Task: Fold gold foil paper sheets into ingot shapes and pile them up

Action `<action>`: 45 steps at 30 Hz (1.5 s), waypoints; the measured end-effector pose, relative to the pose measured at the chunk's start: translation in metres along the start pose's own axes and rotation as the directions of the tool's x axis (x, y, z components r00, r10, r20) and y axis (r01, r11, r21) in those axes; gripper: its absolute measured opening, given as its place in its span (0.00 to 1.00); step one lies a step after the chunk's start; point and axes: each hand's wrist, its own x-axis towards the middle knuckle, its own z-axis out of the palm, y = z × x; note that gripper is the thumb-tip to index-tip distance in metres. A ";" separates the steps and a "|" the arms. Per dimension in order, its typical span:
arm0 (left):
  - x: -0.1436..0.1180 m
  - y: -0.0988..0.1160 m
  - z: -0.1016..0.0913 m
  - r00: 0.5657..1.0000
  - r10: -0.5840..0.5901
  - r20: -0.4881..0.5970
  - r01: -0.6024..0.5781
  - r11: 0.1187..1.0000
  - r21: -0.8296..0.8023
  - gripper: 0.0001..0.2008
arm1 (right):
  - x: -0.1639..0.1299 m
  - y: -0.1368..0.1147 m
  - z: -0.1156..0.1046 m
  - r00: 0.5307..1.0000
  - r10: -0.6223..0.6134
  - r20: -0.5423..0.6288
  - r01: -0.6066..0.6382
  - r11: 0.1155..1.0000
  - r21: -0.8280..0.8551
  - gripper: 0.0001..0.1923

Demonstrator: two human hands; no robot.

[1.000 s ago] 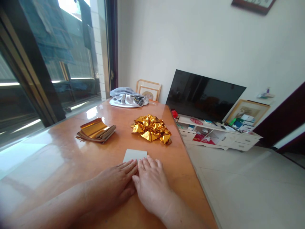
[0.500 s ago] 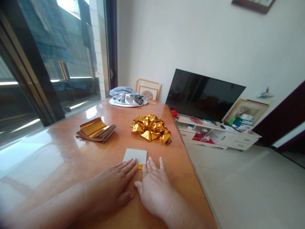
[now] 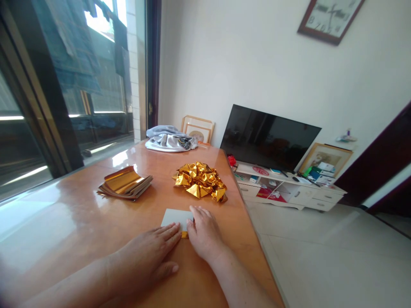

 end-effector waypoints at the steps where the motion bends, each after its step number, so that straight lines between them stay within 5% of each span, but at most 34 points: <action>1: 0.000 0.000 0.000 1.000 0.002 -0.001 -0.002 1.000 -0.001 0.36 | 0.001 -0.001 0.003 1.000 0.002 0.006 -0.002 1.000 0.002 0.26; 8: 0.005 -0.006 0.007 0.999 0.019 -0.028 -0.019 1.000 0.007 0.37 | 0.007 -0.009 0.004 0.997 0.080 -0.004 -0.080 0.997 0.005 0.23; 12: 0.007 -0.005 0.007 0.999 0.036 -0.037 -0.035 0.999 0.013 0.36 | 0.013 0.000 0.016 0.986 0.147 -0.074 -0.123 0.956 0.268 0.24; 19: 0.006 0.000 -0.003 0.995 0.085 -0.051 -0.085 0.996 -0.006 0.32 | 0.015 0.005 0.020 0.942 0.309 0.135 -0.288 0.527 0.799 0.35; 26: 0.006 -0.008 -0.005 0.987 0.110 -0.114 -0.109 0.994 0.015 0.26 | 0.009 0.003 0.003 0.897 0.348 0.272 -0.397 0.369 0.840 0.07; 31: 0.004 -0.004 -0.016 0.959 0.002 -0.282 0.003 1.000 0.018 0.18 | 0.004 0.004 -0.001 0.834 0.412 0.367 -0.468 0.177 0.866 0.11; 36: 0.009 0.000 -0.019 0.955 -0.049 -0.292 0.077 0.994 0.084 0.07 | -0.001 -0.009 -0.001 0.817 0.370 0.442 -0.436 -0.105 0.894 0.16; 41: 0.020 -0.007 -0.009 0.944 -0.075 -0.320 0.133 0.977 0.165 0.07 | -0.006 -0.026 0.002 0.818 0.302 0.490 -0.443 -0.213 0.871 0.19; 45: 0.023 -0.015 -0.008 0.948 -0.082 -0.308 0.139 0.976 0.167 0.06 | -0.010 -0.030 0.001 0.837 0.232 0.496 -0.465 -0.178 0.867 0.20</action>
